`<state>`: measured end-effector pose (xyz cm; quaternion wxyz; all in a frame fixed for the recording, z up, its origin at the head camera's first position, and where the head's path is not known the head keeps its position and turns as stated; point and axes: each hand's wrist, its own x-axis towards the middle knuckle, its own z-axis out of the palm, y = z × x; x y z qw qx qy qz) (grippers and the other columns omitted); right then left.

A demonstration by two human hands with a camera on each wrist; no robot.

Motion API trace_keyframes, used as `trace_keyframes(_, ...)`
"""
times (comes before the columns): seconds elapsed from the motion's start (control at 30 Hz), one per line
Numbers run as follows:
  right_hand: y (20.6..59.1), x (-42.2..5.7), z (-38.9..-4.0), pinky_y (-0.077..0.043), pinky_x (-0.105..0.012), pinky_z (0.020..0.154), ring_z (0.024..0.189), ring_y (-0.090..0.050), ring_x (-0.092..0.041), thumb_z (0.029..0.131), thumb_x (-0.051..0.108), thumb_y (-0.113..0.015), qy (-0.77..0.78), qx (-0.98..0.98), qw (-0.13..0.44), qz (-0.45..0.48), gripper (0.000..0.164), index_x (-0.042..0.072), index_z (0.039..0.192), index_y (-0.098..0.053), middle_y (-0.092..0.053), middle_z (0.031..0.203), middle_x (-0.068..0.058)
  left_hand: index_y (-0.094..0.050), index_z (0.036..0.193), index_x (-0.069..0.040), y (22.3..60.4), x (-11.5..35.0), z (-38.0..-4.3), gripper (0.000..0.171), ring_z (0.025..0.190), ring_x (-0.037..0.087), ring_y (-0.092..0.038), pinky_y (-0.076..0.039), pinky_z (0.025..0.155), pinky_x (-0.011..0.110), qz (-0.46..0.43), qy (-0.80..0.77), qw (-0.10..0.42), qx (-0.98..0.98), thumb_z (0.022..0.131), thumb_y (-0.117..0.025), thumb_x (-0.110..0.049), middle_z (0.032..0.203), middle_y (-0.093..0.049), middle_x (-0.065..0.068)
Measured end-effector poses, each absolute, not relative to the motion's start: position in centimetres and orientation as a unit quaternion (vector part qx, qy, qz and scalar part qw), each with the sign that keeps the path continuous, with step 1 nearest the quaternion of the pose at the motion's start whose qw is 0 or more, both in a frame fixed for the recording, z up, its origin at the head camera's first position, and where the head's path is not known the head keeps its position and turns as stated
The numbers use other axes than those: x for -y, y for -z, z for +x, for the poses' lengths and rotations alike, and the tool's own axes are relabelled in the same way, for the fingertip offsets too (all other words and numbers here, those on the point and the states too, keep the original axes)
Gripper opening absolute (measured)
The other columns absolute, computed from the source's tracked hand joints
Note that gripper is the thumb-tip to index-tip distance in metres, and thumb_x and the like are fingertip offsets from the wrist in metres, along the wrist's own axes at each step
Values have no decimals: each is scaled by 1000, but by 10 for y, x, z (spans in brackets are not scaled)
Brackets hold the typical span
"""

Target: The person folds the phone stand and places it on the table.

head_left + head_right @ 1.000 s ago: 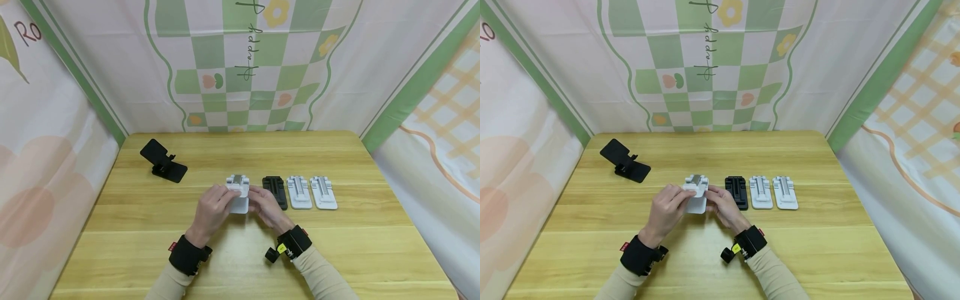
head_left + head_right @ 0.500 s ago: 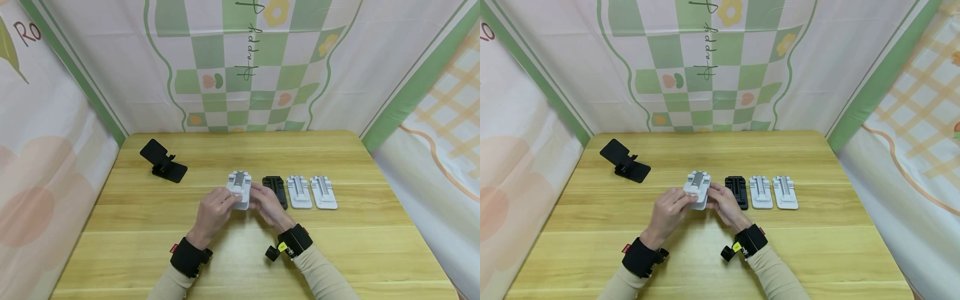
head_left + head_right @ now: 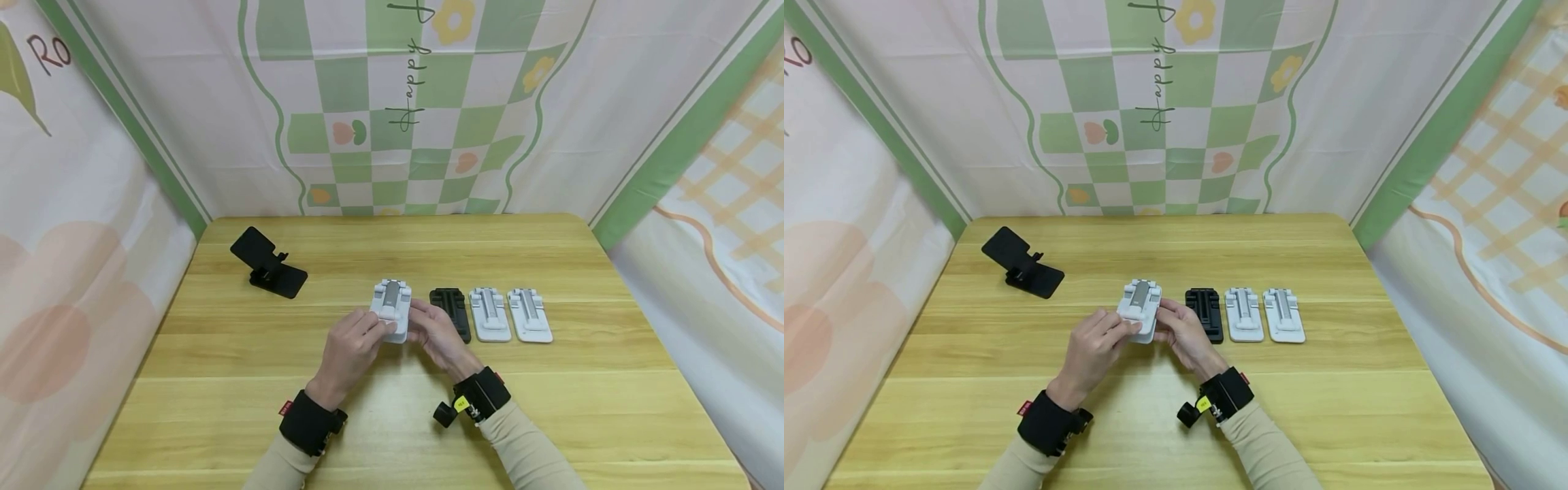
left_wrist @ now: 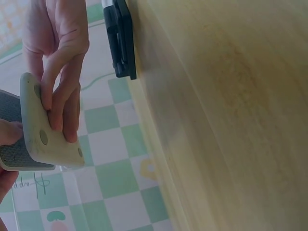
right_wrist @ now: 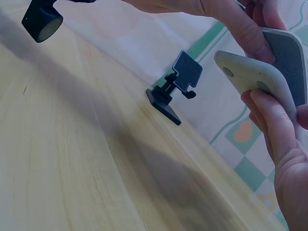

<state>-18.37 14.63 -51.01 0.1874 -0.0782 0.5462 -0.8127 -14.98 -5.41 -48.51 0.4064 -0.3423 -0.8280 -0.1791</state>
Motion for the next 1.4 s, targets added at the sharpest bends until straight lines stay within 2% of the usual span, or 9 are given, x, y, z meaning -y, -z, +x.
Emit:
trace_keyframes(0.2,511,-148,-184,-60,-28,87,103,-73,-18,107,7,-46,811,-548,187,-88,51,-18,150,-31,-67,128,-17,-75,91,-10,485,55,-150,23,79,15,-58,-52,69,22,-344,228,379,828,73,-90,-4,87,-64,1)
trace_keyframes(0.37,514,-150,-185,-60,-27,85,104,-72,-18,108,9,-48,803,-560,184,-92,51,-17,149,-33,-68,127,-14,-74,100,-8,488,56,-152,23,88,19,-60,-52,75,28,-343,329,338,812,77,-79,-8,100,-67,5)
trace_keyframes(0.6,513,-151,-185,-61,-27,83,102,-72,-17,107,9,-49,805,-560,179,-79,51,-16,150,-34,-69,125,-10,-72,110,-1,485,54,-152,23,106,31,-58,-51,91,42,-252,512,292,767,87,-70,-7,113,-64,15)
trace_keyframes(0.7,512,-151,-184,-61,-28,84,102,-73,-17,107,9,-49,806,-559,180,-77,53,-16,150,-32,-68,129,-15,-69,117,1,483,54,-153,26,113,32,-58,-52,96,46,-180,582,239,756,91,-70,-4,120,-63,16)
trace_keyframes(0.83,511,-152,-183,-61,-29,85,103,-73,-17,107,10,-49,806,-559,179,-77,54,-17,150,-31,-66,133,-19,-62,132,-2,480,55,-154,36,120,31,-58,-52,101,48,-76,650,122,746,98,-69,-13,133,-60,17)
trace_keyframes(0.97,510,-151,-183,-61,-29,85,102,-72,-16,107,11,-50,801,-565,181,-80,54,-17,150,-32,-69,128,-13,-54,145,-6,479,56,-156,52,123,29,-60,-52,103,47,0,681,2,733,101,-67,-30,141,-58,14)
trace_keyframes(1.1,509,-150,-182,-61,-28,85,101,-73,-15,107,12,-49,797,-569,184,-84,54,-17,150,-33,-72,122,-7,-52,149,-8,481,59,-159,59,126,27,-59,-48,107,46,26,709,-93,698,101,-65,-41,145,-57,11)
trace_keyframes(1.23,508,-151,-182,-60,-27,84,99,-73,-14,108,12,-49,797,-568,185,-86,55,-18,150,-32,-73,119,-4,-53,148,-6,481,61,-161,59,125,26,-58,-46,108,45,30,739,-141,658,100,-65,-40,146,-56,11)
trace_keyframes(1.4,508,-151,-182,-60,-26,81,97,-72,-12,107,12,-48,792,-575,186,-86,53,-17,150,-34,-74,115,0,-52,148,-4,484,63,-162,58,116,25,-61,-50,101,42,27,744,-157,649,100,-65,-34,140,-59,14)
